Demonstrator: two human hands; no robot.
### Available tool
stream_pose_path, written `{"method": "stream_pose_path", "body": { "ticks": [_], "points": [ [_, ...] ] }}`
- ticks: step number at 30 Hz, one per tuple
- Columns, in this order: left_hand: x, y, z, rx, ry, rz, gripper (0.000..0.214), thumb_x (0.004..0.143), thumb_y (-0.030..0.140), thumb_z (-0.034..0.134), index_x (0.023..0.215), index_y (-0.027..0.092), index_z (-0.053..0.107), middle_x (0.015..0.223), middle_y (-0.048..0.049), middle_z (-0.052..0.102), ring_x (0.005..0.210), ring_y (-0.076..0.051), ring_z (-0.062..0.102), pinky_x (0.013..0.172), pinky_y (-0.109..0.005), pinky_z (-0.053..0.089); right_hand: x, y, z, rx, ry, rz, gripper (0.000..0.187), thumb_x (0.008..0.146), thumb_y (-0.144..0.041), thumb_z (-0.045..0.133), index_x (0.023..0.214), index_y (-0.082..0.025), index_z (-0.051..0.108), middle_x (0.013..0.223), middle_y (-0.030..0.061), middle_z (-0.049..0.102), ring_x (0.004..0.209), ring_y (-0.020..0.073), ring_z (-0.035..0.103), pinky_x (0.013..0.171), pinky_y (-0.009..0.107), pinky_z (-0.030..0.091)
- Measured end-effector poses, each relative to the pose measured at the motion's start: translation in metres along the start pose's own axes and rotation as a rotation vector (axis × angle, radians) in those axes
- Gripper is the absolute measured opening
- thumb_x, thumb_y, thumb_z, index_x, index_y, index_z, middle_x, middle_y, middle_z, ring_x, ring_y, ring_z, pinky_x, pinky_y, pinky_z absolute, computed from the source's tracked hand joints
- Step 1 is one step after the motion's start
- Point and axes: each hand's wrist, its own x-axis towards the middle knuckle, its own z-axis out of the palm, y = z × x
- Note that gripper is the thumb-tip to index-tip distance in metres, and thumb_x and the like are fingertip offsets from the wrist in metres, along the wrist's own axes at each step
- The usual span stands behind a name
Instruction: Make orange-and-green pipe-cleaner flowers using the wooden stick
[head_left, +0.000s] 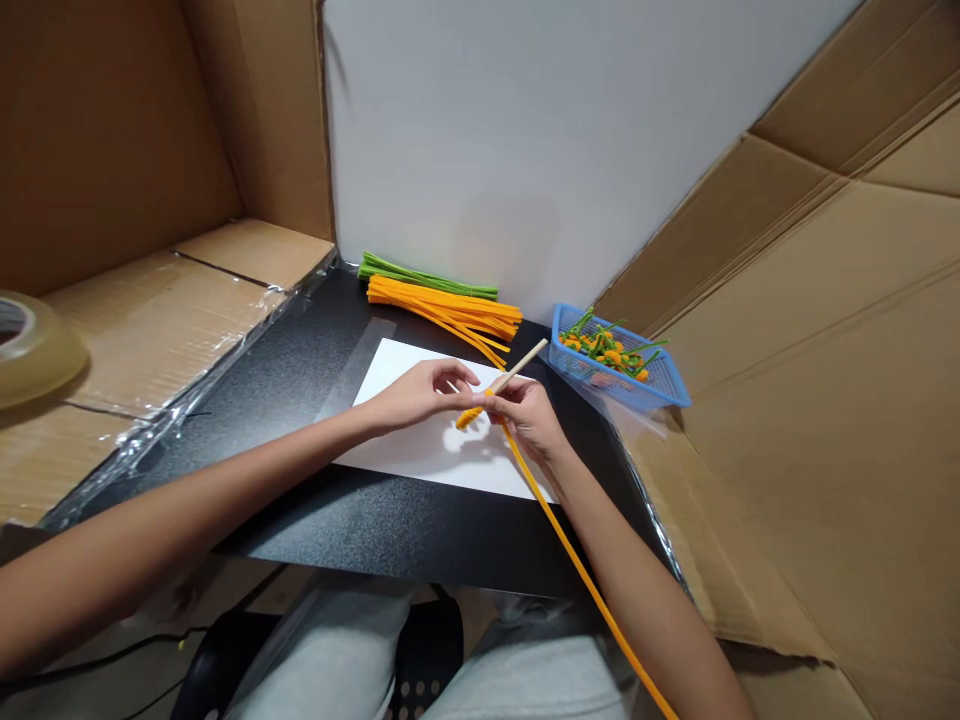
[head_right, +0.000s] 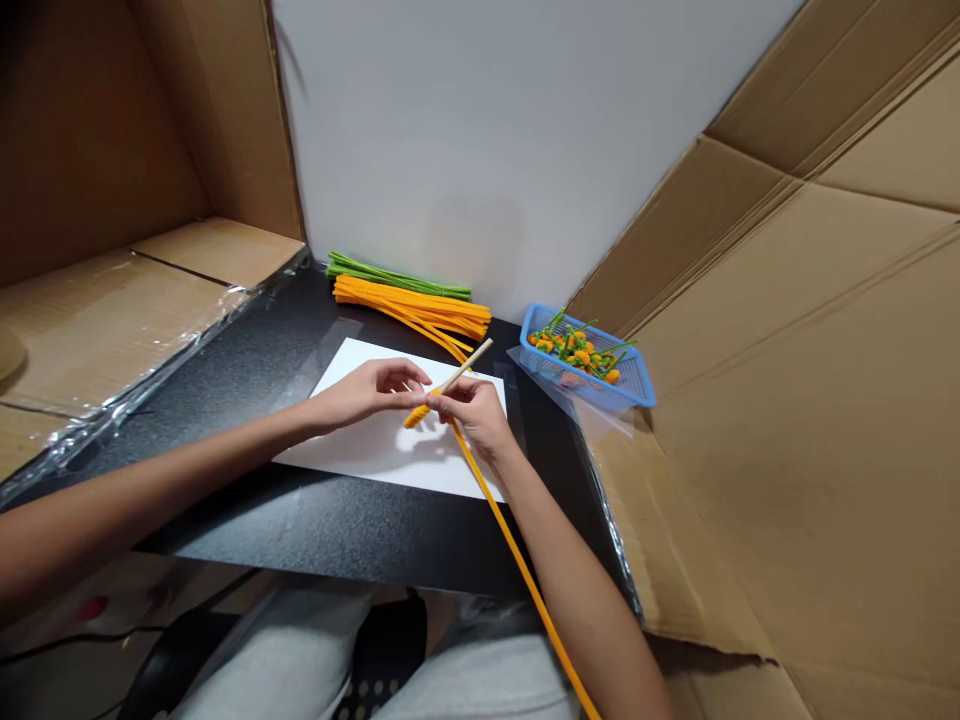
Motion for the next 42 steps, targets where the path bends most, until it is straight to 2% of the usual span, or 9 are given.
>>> {"method": "stream_pose_path", "body": {
  "ticks": [4,8,13,17,20,24,32,39,42],
  "points": [
    [-0.005,-0.001,0.006,0.300,0.099,0.206,0.049,0.069,0.049,0.080,0.101,0.017,0.063,0.088,-0.0035,0.068,0.078,-0.017,0.063,0.068,-0.028,0.048,-0.001,0.004,0.005,0.006,0.071,0.024,0.032,0.054,-0.035,0.091,0.059,-0.016,0.065,0.057,-0.0017,0.062,0.050,0.0102,0.053,0.049,0.024,0.039],
    [-0.014,-0.002,0.013,0.511,0.129,0.349,0.037,0.080,0.043,0.073,0.104,0.019,0.060,0.085,-0.0021,0.068,0.075,-0.015,0.062,0.066,-0.026,0.047,-0.003,0.003,0.011,0.011,0.093,0.033,0.035,0.056,-0.038,0.090,0.059,-0.016,0.062,0.056,-0.0023,0.060,0.046,0.0080,0.048,0.045,0.022,0.035],
    [-0.016,0.000,0.012,0.567,0.194,0.331,0.015,0.087,0.021,0.058,0.100,0.017,0.063,0.082,-0.0038,0.069,0.070,-0.014,0.062,0.065,-0.024,0.046,-0.003,-0.002,0.010,0.009,0.052,0.049,0.034,0.056,-0.037,0.090,0.074,-0.016,0.071,0.061,-0.0017,0.061,0.051,0.0085,0.049,0.046,0.022,0.036],
    [-0.012,-0.002,0.006,0.558,0.228,0.282,0.015,0.085,0.016,0.057,0.096,0.017,0.068,0.083,-0.0060,0.072,0.072,-0.016,0.065,0.066,-0.025,0.046,-0.001,-0.005,0.005,0.005,0.019,0.092,0.036,0.055,-0.034,0.091,0.081,-0.015,0.074,0.066,0.0001,0.064,0.059,0.0100,0.052,0.052,0.023,0.040],
    [-0.008,-0.004,0.005,0.409,0.231,0.219,0.015,0.084,0.017,0.061,0.097,0.016,0.067,0.082,-0.0065,0.072,0.070,-0.015,0.066,0.065,-0.025,0.048,-0.001,-0.006,0.002,0.021,-0.018,0.119,0.039,0.056,-0.031,0.091,0.089,-0.017,0.076,0.072,0.0007,0.067,0.061,0.0106,0.055,0.054,0.023,0.043],
    [-0.003,-0.001,0.004,-0.095,0.169,0.001,0.023,0.080,0.019,0.068,0.098,0.016,0.054,0.066,-0.0028,0.069,0.055,-0.014,0.063,0.057,-0.026,0.050,-0.002,-0.010,0.000,0.083,-0.087,0.148,0.045,0.058,-0.028,0.090,0.101,-0.021,0.076,0.076,-0.0002,0.068,0.061,0.0095,0.055,0.054,0.023,0.044],
    [0.000,0.006,0.000,-0.694,-0.010,-0.357,0.026,0.077,0.005,0.066,0.098,0.010,0.052,0.075,-0.0106,0.071,0.051,-0.008,0.058,0.049,-0.017,0.045,-0.002,-0.010,-0.001,0.039,-0.062,0.056,0.031,0.056,-0.030,0.091,0.081,-0.018,0.077,0.069,0.0016,0.070,0.054,0.0106,0.057,0.051,0.025,0.046],
    [0.000,0.003,-0.005,-0.689,-0.140,-0.440,0.022,0.077,0.007,0.066,0.096,0.010,0.056,0.073,-0.0074,0.068,0.049,-0.007,0.053,0.047,-0.017,0.041,-0.005,-0.013,0.001,-0.060,-0.050,-0.011,0.026,0.054,-0.030,0.092,0.066,-0.017,0.072,0.062,0.0014,0.068,0.051,0.0132,0.060,0.049,0.026,0.048],
    [-0.002,0.004,-0.004,-0.418,-0.061,-0.294,0.030,0.082,0.026,0.067,0.106,0.014,0.052,0.076,-0.0069,0.068,0.058,-0.013,0.061,0.056,-0.025,0.048,-0.005,-0.012,0.002,-0.070,-0.023,-0.036,0.026,0.055,-0.032,0.091,0.066,-0.017,0.072,0.060,0.0006,0.067,0.049,0.0123,0.058,0.048,0.026,0.048]
  ]
}}
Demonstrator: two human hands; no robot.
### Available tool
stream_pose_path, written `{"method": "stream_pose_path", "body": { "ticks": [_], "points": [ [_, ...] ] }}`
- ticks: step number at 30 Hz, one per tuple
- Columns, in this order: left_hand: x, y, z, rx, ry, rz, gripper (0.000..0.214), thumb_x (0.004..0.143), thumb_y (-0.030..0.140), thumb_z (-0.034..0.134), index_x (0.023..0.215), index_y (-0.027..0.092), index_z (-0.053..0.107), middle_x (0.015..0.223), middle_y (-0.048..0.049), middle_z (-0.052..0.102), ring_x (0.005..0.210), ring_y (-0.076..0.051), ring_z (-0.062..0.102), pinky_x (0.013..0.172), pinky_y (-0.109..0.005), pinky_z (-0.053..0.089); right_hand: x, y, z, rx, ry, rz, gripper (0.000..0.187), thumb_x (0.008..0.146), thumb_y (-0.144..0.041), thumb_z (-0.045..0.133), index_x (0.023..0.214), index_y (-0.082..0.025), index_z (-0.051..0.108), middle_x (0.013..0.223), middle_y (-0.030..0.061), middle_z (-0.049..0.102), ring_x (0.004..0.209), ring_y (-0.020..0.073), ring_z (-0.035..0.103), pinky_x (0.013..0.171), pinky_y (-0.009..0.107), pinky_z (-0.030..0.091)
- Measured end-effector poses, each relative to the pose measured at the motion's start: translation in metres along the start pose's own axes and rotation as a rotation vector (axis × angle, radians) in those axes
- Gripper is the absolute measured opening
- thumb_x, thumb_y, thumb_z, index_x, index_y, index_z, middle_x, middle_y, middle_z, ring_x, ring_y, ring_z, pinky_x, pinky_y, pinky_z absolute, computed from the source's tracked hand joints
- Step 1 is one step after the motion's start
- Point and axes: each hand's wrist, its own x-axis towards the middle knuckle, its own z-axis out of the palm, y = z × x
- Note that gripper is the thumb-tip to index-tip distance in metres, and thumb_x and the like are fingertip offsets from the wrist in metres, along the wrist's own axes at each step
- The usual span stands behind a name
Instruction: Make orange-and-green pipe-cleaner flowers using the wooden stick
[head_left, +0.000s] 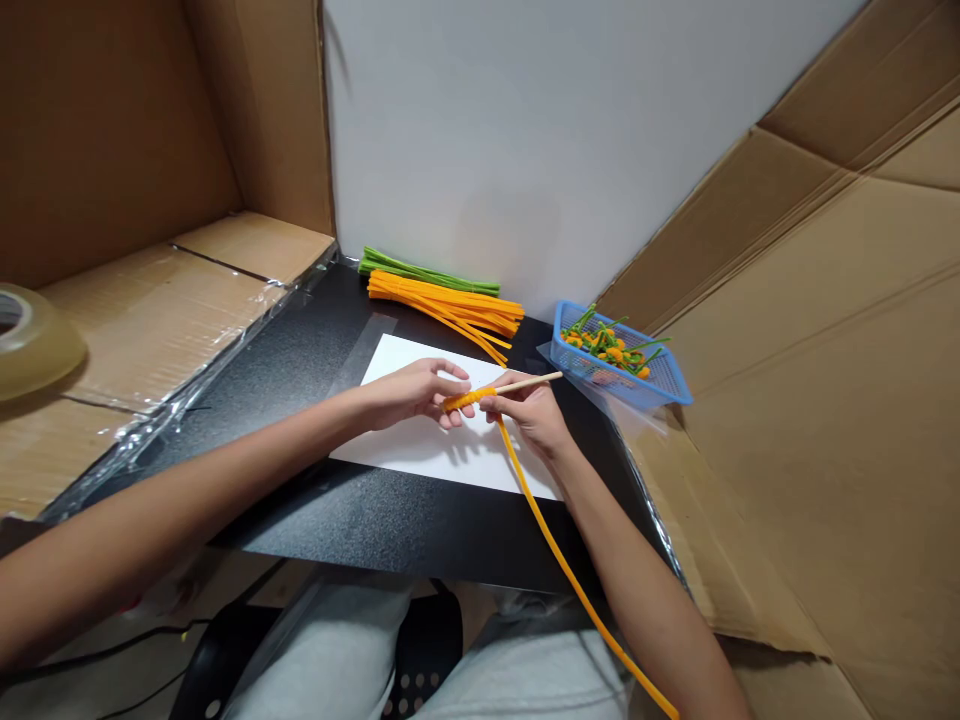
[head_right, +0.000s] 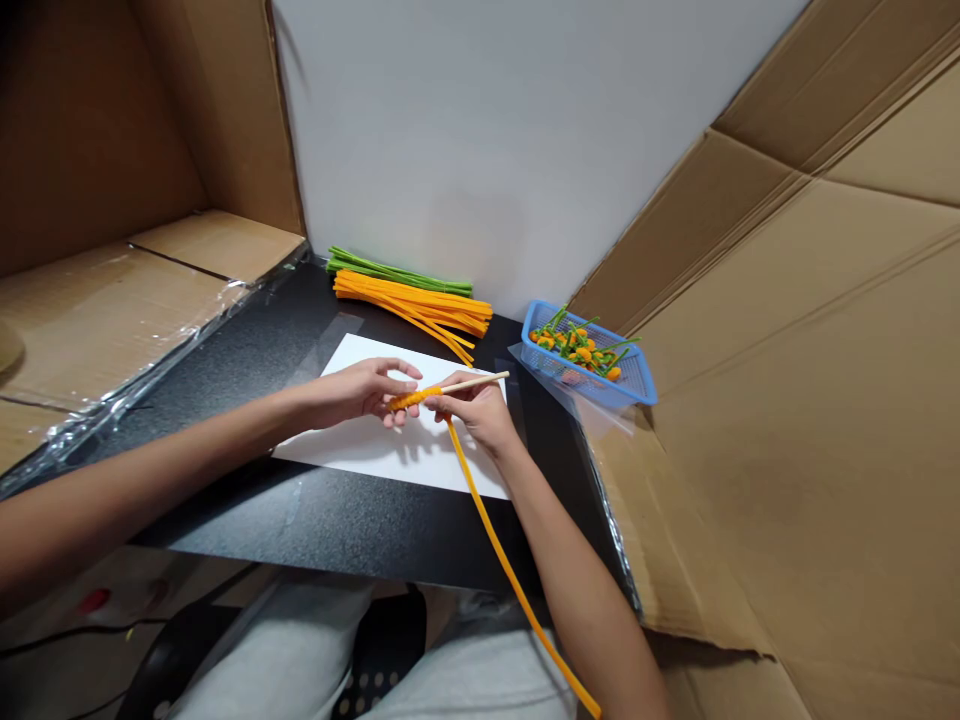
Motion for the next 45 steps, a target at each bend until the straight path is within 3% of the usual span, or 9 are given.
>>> {"method": "stream_pose_path", "body": {
  "ticks": [3,6,12,18,27,36,39,42,45],
  "points": [
    [-0.004,-0.001,0.004,0.496,0.175,0.388,0.043,0.081,0.043,0.069,0.113,0.018,0.053,0.091,-0.0073,0.069,0.081,-0.020,0.065,0.069,-0.029,0.049,0.001,0.003,0.001,-0.012,0.025,-0.022,0.026,0.059,-0.035,0.089,0.064,-0.017,0.071,0.057,-0.0001,0.065,0.048,0.0118,0.057,0.048,0.026,0.048],
    [-0.008,-0.004,0.007,0.960,0.194,0.658,0.035,0.080,0.041,0.071,0.107,0.020,0.061,0.102,-0.0083,0.068,0.093,-0.022,0.062,0.078,-0.030,0.045,0.001,0.005,0.004,-0.001,0.032,-0.027,0.028,0.062,-0.038,0.088,0.063,-0.017,0.069,0.057,-0.0001,0.063,0.046,0.0115,0.056,0.048,0.025,0.047],
    [-0.004,-0.013,0.008,1.227,0.296,0.635,0.018,0.092,0.033,0.055,0.088,0.019,0.067,0.083,-0.0082,0.070,0.079,-0.020,0.062,0.069,-0.028,0.040,-0.001,0.007,0.007,-0.030,0.000,-0.016,0.026,0.065,-0.039,0.086,0.070,-0.017,0.072,0.065,0.0007,0.066,0.050,0.0108,0.056,0.050,0.025,0.046],
    [-0.005,-0.009,0.005,0.953,0.330,0.603,0.010,0.087,0.025,0.061,0.094,0.018,0.065,0.085,-0.0059,0.074,0.075,-0.017,0.066,0.068,-0.025,0.043,0.001,0.003,0.001,0.030,-0.072,0.079,0.040,0.059,-0.031,0.090,0.093,-0.018,0.073,0.073,0.0011,0.071,0.055,0.0120,0.061,0.056,0.027,0.050],
    [0.000,-0.005,0.004,0.123,0.003,0.219,0.038,0.081,0.030,0.071,0.105,0.018,0.045,0.066,-0.0029,0.069,0.055,-0.014,0.062,0.057,-0.026,0.049,-0.003,-0.002,-0.002,0.000,-0.124,-0.008,0.032,0.063,-0.027,0.087,0.094,-0.022,0.077,0.074,0.0008,0.073,0.061,0.0136,0.064,0.057,0.027,0.054],
    [-0.004,0.004,0.002,0.049,-0.243,-0.013,0.033,0.085,0.042,0.068,0.098,0.013,0.056,0.071,-0.0041,0.066,0.051,-0.008,0.054,0.048,-0.019,0.038,-0.006,-0.009,0.004,-0.053,-0.068,-0.079,0.022,0.059,-0.033,0.089,0.069,-0.018,0.076,0.062,0.0022,0.068,0.050,0.0133,0.061,0.048,0.027,0.051],
    [-0.005,0.004,0.005,0.322,-0.162,0.179,0.041,0.085,0.051,0.064,0.104,0.016,0.054,0.080,-0.0063,0.070,0.062,-0.013,0.062,0.054,-0.023,0.044,-0.004,-0.002,0.002,-0.062,-0.028,-0.091,0.026,0.061,-0.039,0.088,0.067,-0.017,0.074,0.062,0.0022,0.068,0.049,0.0130,0.060,0.047,0.025,0.049],
    [-0.007,-0.001,0.008,0.828,0.058,0.514,0.046,0.079,0.048,0.072,0.109,0.018,0.056,0.087,-0.0047,0.071,0.071,-0.016,0.065,0.059,-0.024,0.045,-0.002,0.004,0.002,-0.068,0.004,-0.094,0.027,0.062,-0.040,0.087,0.067,-0.017,0.074,0.063,0.0019,0.068,0.049,0.0121,0.060,0.047,0.024,0.048],
    [-0.007,-0.009,0.009,1.318,0.269,0.824,0.023,0.088,0.037,0.064,0.098,0.017,0.062,0.086,-0.0050,0.071,0.075,-0.018,0.065,0.061,-0.025,0.043,-0.001,0.007,0.002,-0.042,0.005,-0.094,0.027,0.063,-0.040,0.087,0.065,-0.017,0.073,0.060,0.0012,0.066,0.047,0.0112,0.057,0.046,0.024,0.046]
  ]
}}
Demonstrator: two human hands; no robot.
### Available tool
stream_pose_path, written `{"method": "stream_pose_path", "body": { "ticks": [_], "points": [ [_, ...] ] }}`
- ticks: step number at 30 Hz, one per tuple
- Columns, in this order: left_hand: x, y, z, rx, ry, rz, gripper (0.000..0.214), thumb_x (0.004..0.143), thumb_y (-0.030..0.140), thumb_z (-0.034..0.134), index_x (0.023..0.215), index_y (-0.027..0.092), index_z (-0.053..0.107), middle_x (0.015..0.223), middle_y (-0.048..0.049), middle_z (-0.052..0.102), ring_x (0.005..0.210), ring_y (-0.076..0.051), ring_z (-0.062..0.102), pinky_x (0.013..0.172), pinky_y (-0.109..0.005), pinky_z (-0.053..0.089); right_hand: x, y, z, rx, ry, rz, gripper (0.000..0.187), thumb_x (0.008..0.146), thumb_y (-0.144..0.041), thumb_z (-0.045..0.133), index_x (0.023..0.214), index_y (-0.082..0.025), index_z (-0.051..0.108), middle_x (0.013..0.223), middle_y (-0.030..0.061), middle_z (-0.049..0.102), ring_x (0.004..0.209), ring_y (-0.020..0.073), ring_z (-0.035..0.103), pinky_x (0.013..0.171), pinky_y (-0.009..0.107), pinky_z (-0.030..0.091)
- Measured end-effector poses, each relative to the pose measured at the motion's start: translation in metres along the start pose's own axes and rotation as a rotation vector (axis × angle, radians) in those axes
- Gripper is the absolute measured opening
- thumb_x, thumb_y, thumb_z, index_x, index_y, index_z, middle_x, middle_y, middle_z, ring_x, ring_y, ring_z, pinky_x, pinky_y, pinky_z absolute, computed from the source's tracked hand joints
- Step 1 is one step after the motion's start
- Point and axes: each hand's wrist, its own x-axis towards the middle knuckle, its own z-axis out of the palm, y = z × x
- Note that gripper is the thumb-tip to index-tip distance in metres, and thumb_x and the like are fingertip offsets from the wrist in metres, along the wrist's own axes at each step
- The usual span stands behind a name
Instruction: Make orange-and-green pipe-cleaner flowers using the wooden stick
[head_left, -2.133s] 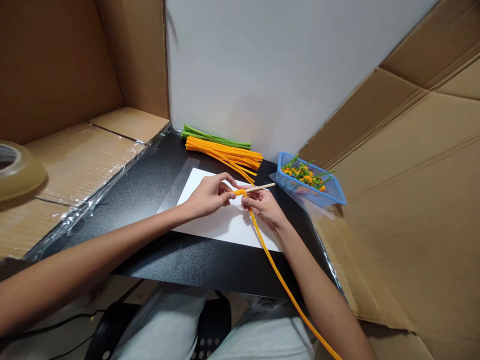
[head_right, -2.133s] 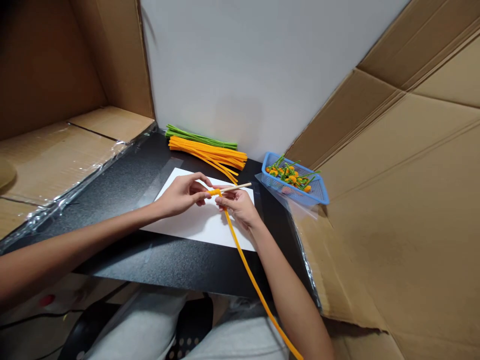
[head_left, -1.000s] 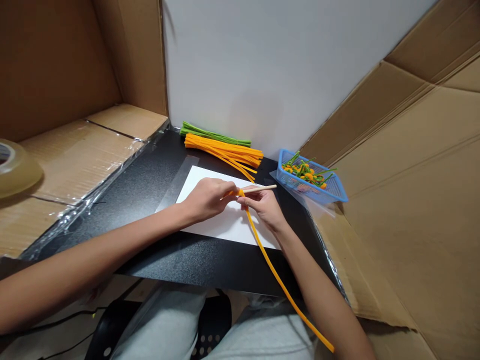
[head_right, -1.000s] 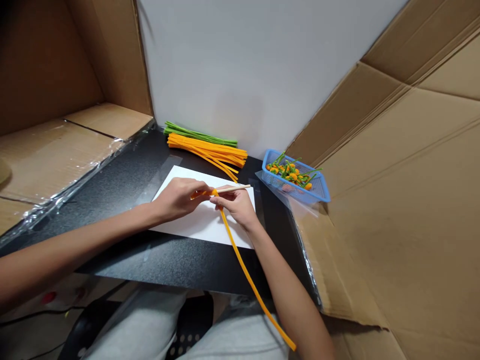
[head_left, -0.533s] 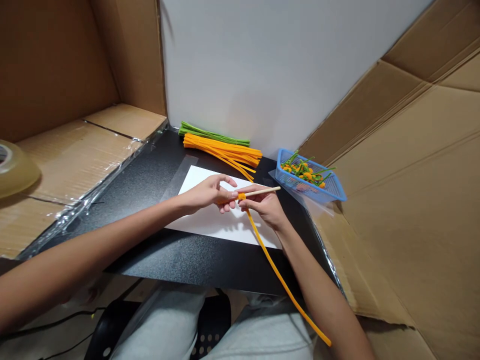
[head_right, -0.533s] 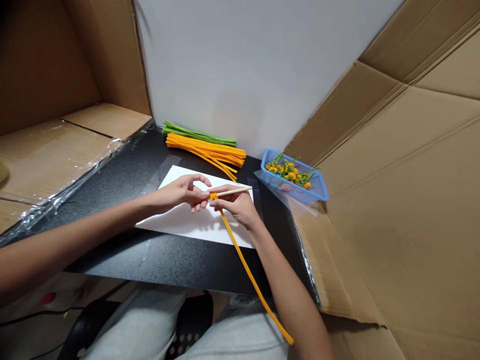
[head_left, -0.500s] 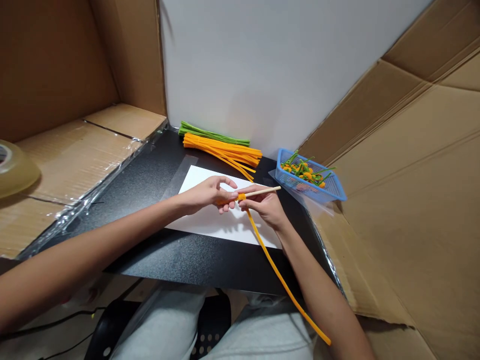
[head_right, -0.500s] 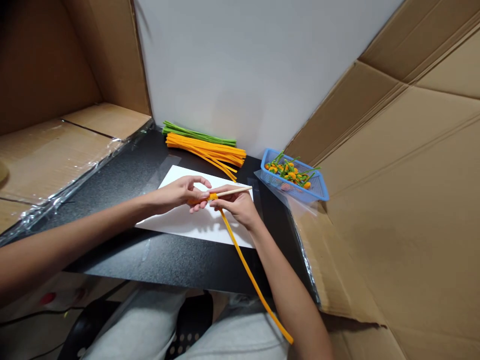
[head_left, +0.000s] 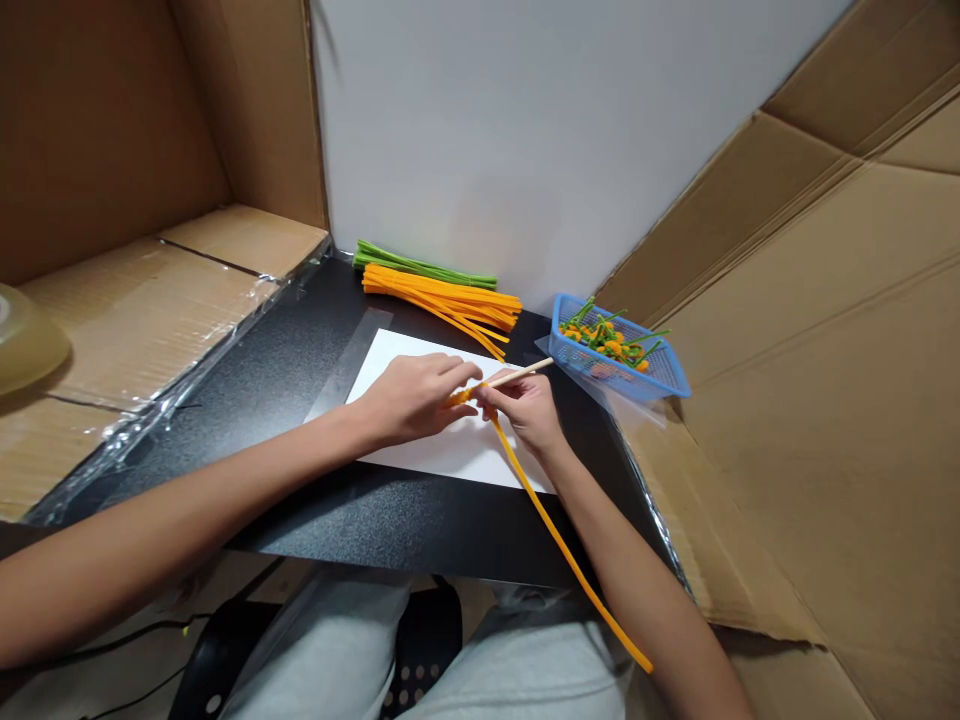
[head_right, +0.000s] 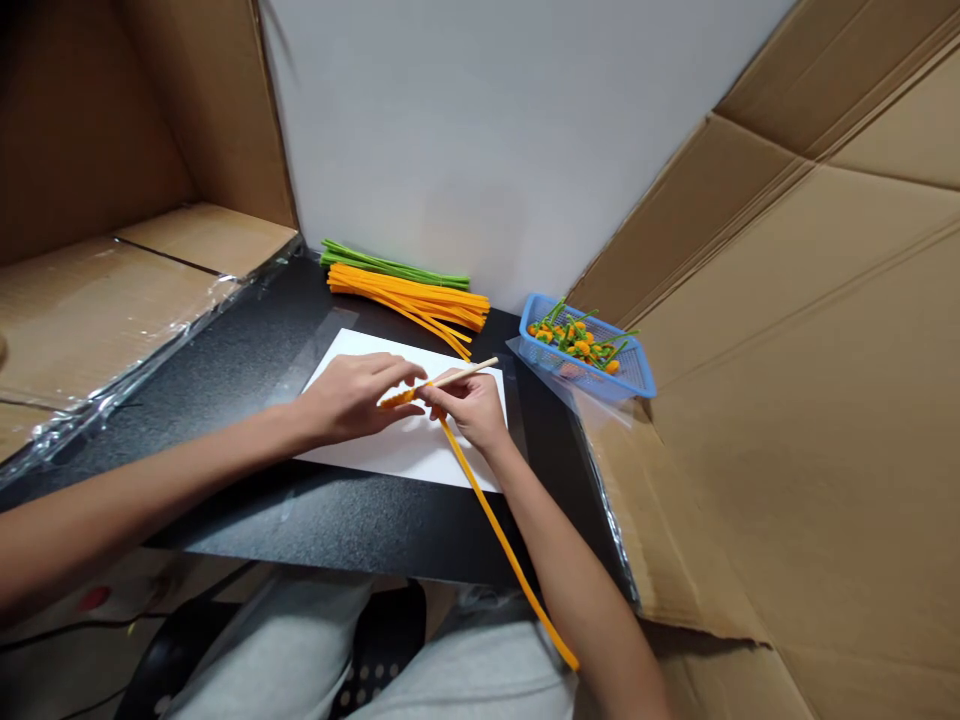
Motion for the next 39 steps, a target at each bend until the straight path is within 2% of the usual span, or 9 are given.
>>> {"method": "stream_pose_path", "body": {
  "ticks": [2,5,7,10,16,19,23,31,39],
  "points": [
    [-0.002,-0.001,0.003,0.181,0.065,0.094,0.019,0.095,0.031,0.053,0.090,0.017,0.065,0.078,-0.0039,0.071,0.072,-0.017,0.065,0.059,-0.025,0.041,0.001,0.000,0.000,0.015,-0.009,0.012,0.026,0.062,-0.038,0.088,0.067,-0.017,0.074,0.060,0.0007,0.066,0.047,0.0113,0.057,0.047,0.024,0.046],
    [-0.003,-0.006,0.005,0.253,0.120,0.109,0.020,0.096,0.028,0.051,0.088,0.017,0.067,0.073,-0.0026,0.072,0.066,-0.015,0.065,0.056,-0.023,0.039,0.002,0.000,0.000,0.029,-0.034,0.059,0.027,0.060,-0.034,0.089,0.076,-0.018,0.076,0.067,0.0009,0.069,0.051,0.0112,0.058,0.050,0.025,0.048],
    [-0.002,-0.009,0.005,0.232,0.142,0.066,0.016,0.094,0.027,0.055,0.098,0.018,0.068,0.077,-0.0028,0.073,0.065,-0.015,0.065,0.056,-0.022,0.039,0.002,-0.001,0.000,0.038,-0.045,0.073,0.028,0.060,-0.031,0.089,0.081,-0.018,0.076,0.074,0.0018,0.071,0.054,0.0106,0.058,0.052,0.025,0.050],
    [-0.002,-0.011,0.004,0.137,0.136,0.024,0.021,0.092,0.027,0.058,0.111,0.020,0.066,0.083,-0.0022,0.076,0.068,-0.014,0.068,0.058,-0.021,0.042,0.002,-0.002,0.000,0.036,-0.046,0.059,0.026,0.063,-0.030,0.088,0.083,-0.018,0.076,0.082,0.0025,0.071,0.057,0.0100,0.058,0.054,0.025,0.051],
    [-0.001,-0.007,0.001,0.017,0.129,-0.020,0.020,0.090,0.028,0.063,0.108,0.022,0.068,0.075,0.0011,0.073,0.059,-0.011,0.064,0.056,-0.019,0.040,0.003,-0.006,-0.002,0.055,-0.044,0.074,0.027,0.061,-0.028,0.089,0.083,-0.019,0.075,0.076,0.0004,0.070,0.056,0.0095,0.058,0.052,0.023,0.050],
    [-0.001,-0.008,0.001,0.014,0.146,0.005,0.016,0.090,0.027,0.063,0.104,0.022,0.069,0.073,0.0011,0.073,0.058,-0.010,0.063,0.055,-0.019,0.039,0.003,-0.008,-0.003,0.059,-0.058,0.062,0.024,0.062,-0.027,0.088,0.081,-0.019,0.076,0.076,0.0009,0.070,0.056,0.0092,0.058,0.052,0.023,0.050],
    [-0.001,-0.009,0.002,0.041,0.195,0.063,0.011,0.090,0.026,0.062,0.092,0.020,0.071,0.072,0.0000,0.072,0.057,-0.011,0.062,0.053,-0.020,0.037,0.001,-0.011,-0.001,0.048,-0.043,0.052,0.023,0.062,-0.029,0.088,0.080,-0.019,0.077,0.079,0.0020,0.072,0.056,0.0097,0.058,0.052,0.025,0.050],
    [-0.002,-0.009,0.003,0.137,0.233,0.124,0.014,0.092,0.025,0.059,0.087,0.019,0.070,0.067,-0.0002,0.068,0.057,-0.012,0.059,0.052,-0.022,0.034,-0.001,-0.012,0.004,0.052,0.020,0.045,0.020,0.061,-0.030,0.089,0.074,-0.020,0.077,0.071,0.0013,0.070,0.055,0.0108,0.058,0.053,0.026,0.048],
    [0.000,-0.010,0.002,0.231,0.294,0.173,0.018,0.092,0.021,0.056,0.080,0.019,0.069,0.063,0.0008,0.063,0.057,-0.011,0.054,0.051,-0.025,0.032,-0.003,-0.012,0.006,0.083,0.019,0.028,0.019,0.066,-0.029,0.086,0.082,-0.020,0.079,0.074,0.0018,0.070,0.058,0.0102,0.058,0.054,0.025,0.048]
  ]
}}
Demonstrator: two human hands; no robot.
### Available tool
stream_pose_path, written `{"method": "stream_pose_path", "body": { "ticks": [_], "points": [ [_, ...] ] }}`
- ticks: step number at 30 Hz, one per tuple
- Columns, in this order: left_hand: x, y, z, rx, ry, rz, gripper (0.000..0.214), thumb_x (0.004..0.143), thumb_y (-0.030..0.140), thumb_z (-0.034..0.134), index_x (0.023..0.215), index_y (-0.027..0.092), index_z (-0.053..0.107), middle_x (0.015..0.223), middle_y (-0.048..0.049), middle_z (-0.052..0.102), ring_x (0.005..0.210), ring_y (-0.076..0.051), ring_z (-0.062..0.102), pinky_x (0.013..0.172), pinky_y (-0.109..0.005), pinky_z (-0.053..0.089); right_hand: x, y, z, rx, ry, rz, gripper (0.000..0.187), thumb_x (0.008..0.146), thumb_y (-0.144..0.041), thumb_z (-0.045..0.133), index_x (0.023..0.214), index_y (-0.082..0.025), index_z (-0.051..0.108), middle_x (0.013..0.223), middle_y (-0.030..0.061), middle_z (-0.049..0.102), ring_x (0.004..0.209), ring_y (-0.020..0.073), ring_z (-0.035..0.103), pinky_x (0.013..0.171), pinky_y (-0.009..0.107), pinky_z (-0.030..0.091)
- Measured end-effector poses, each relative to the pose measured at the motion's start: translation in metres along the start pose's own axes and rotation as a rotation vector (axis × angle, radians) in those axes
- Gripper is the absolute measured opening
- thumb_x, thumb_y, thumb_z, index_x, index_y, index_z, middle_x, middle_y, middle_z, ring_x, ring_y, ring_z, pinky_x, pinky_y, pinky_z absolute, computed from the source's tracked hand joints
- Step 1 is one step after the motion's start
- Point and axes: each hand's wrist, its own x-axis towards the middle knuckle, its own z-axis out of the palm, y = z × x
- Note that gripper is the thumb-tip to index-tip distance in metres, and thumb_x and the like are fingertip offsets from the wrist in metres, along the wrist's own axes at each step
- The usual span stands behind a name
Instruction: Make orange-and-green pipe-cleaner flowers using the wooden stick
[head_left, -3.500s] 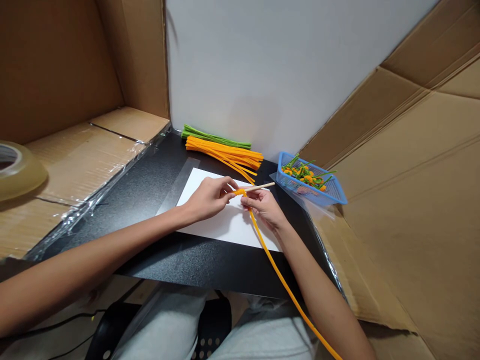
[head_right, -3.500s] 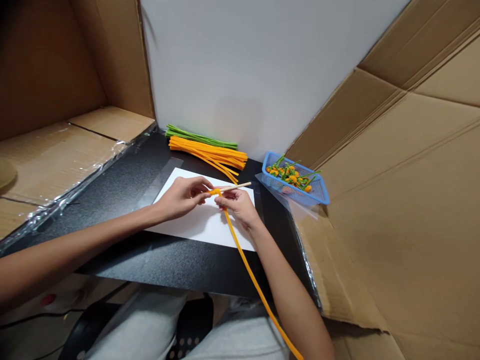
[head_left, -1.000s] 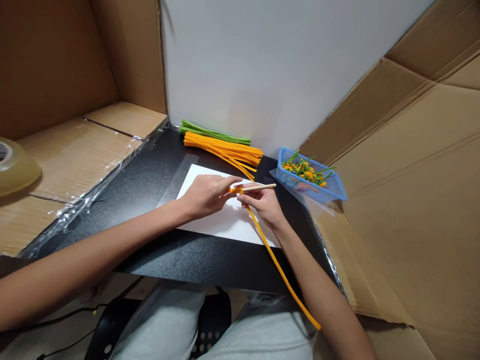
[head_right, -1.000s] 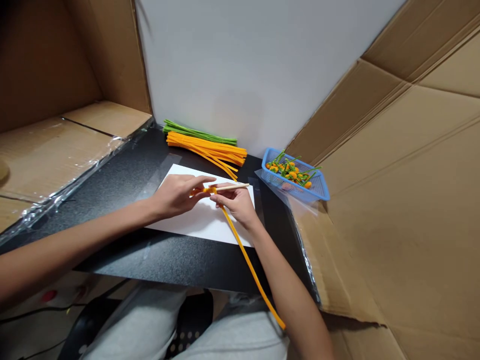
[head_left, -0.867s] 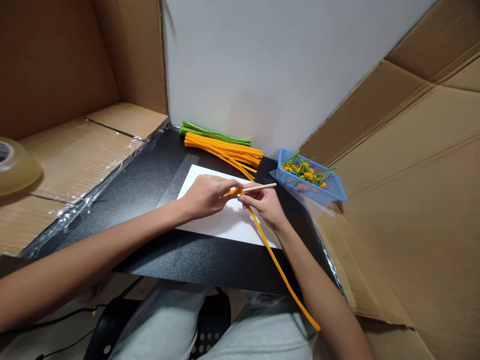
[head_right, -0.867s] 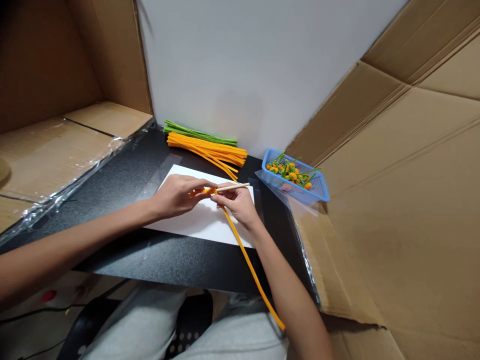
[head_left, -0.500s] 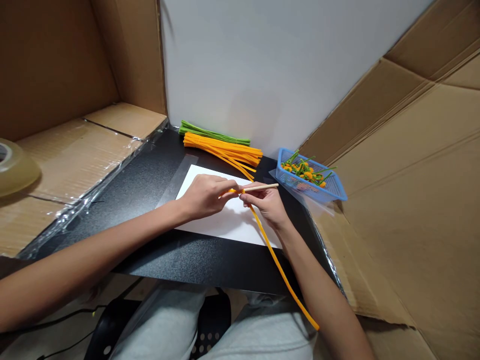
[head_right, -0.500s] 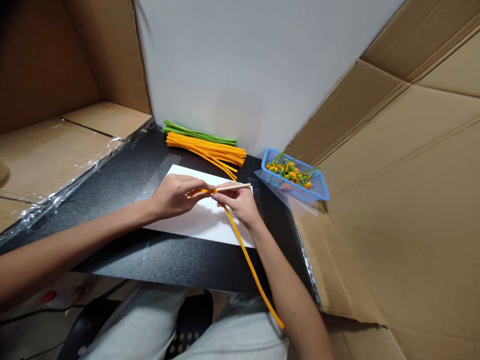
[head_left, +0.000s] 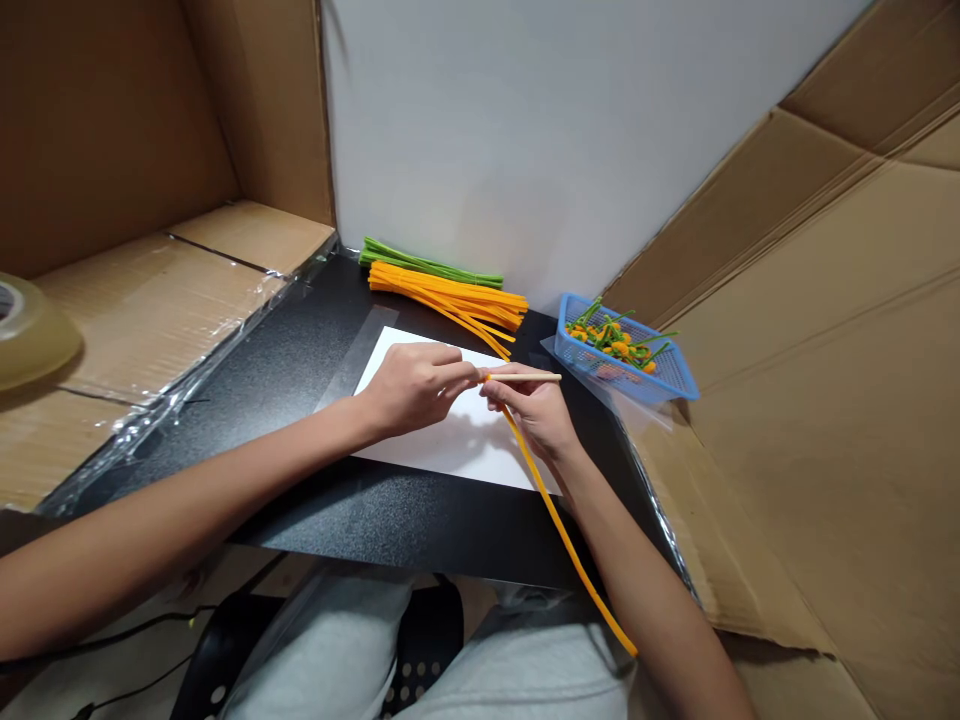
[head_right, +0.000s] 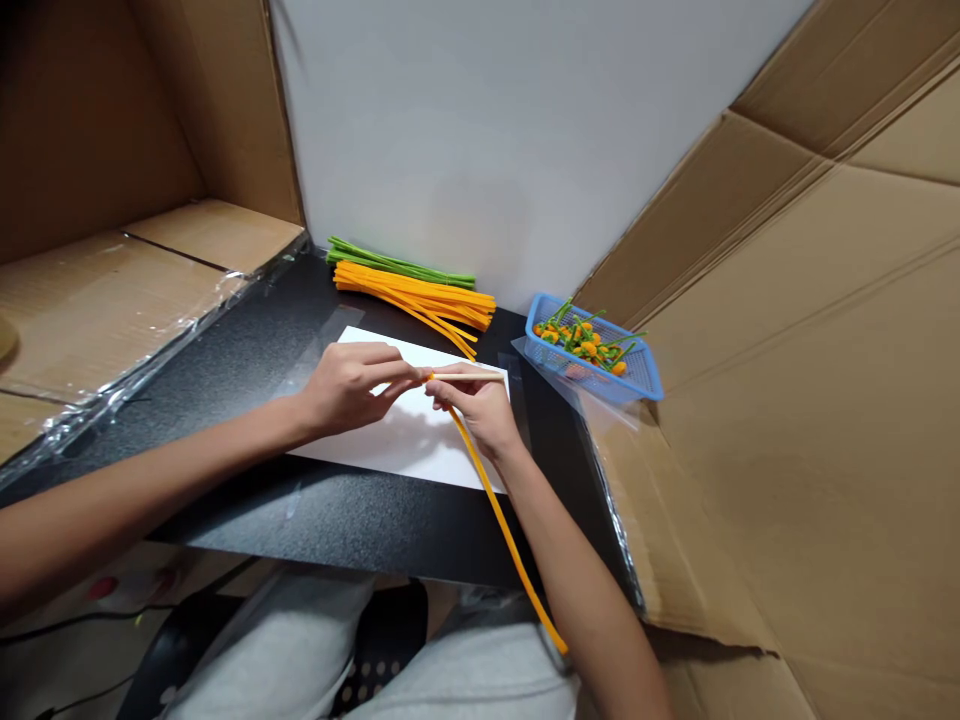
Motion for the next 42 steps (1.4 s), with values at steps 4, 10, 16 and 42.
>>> {"method": "stream_pose_path", "body": {
  "ticks": [4,10,16,42],
  "points": [
    [0.000,0.001,-0.001,0.011,-0.009,0.012,0.021,0.092,0.021,0.054,0.078,0.019,0.069,0.063,0.0004,0.062,0.057,-0.012,0.053,0.052,-0.025,0.032,0.000,-0.003,0.001,-0.036,0.009,-0.008,0.019,0.067,-0.031,0.086,0.081,-0.020,0.079,0.077,0.0038,0.073,0.058,0.0110,0.058,0.055,0.026,0.048],
    [-0.001,0.003,0.001,-0.064,-0.033,-0.079,0.020,0.093,0.025,0.055,0.080,0.019,0.070,0.068,-0.0012,0.067,0.060,-0.012,0.058,0.054,-0.024,0.036,0.000,-0.004,0.001,-0.090,0.020,-0.030,0.025,0.065,-0.036,0.086,0.082,-0.020,0.079,0.077,0.0044,0.074,0.057,0.0124,0.059,0.053,0.027,0.050],
    [0.002,0.010,-0.004,-0.251,-0.050,-0.193,0.013,0.090,0.022,0.060,0.083,0.018,0.071,0.073,-0.0016,0.071,0.062,-0.012,0.060,0.057,-0.022,0.040,-0.001,-0.005,0.001,-0.080,0.003,-0.062,0.023,0.067,-0.033,0.086,0.082,-0.019,0.078,0.071,0.0032,0.072,0.055,0.0122,0.061,0.052,0.026,0.049],
    [0.004,0.009,0.004,-0.760,-0.072,-0.593,0.008,0.079,0.020,0.071,0.084,0.015,0.075,0.075,-0.0035,0.072,0.062,-0.011,0.059,0.057,-0.023,0.044,0.001,0.002,0.001,-0.144,0.062,-0.066,0.034,0.066,-0.043,0.084,0.080,-0.020,0.064,0.072,-0.0010,0.062,0.065,0.0129,0.057,0.061,0.027,0.046]
  ]
}}
